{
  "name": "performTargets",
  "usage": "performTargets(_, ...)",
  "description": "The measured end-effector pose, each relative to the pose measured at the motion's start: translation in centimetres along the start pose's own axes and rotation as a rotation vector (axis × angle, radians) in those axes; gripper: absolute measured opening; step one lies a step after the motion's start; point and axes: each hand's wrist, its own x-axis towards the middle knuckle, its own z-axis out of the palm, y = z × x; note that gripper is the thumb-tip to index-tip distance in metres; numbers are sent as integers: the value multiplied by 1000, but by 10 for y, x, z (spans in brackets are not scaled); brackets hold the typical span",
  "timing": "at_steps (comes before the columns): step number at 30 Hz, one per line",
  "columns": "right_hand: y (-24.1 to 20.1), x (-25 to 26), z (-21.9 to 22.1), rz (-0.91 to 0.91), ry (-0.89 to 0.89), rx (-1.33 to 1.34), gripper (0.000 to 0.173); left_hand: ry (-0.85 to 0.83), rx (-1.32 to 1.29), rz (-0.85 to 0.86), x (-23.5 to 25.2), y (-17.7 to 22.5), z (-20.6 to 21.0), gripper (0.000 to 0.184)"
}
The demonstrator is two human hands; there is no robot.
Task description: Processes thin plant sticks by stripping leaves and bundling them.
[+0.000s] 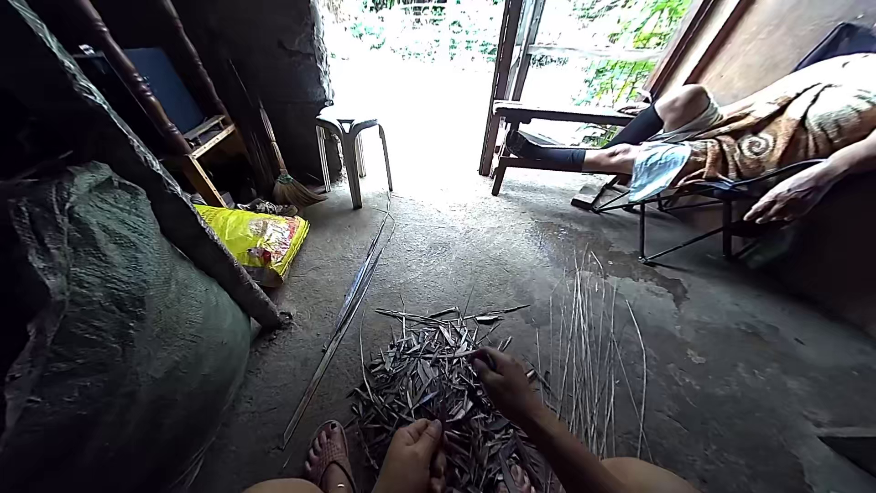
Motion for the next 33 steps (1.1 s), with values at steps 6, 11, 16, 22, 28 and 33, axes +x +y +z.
performTargets(6, -17, -37, 27, 0, -389, 559, 20, 33, 70, 8, 5, -3, 4, 30)
performTargets(11, -11, -20, 10, 36, -184, 599, 21, -27, 142, 5, 2, -7, 3, 34)
performTargets(16, -1, -24, 6, -139, -103, 92, 25, 44, 133, 47, 4, -3, 1, 35)
performTargets(22, -12, -50, 32, -399, -232, -268, 17, 82, 57, 52, 3, -4, 8, 30)
performTargets(28, -2, -34, 30, -402, -52, -438, 15, 28, 96, 43, 3, -4, 5, 34)
performTargets(33, -6, -16, 14, -128, -131, -500, 23, -6, 115, 13, -1, -5, 4, 35)
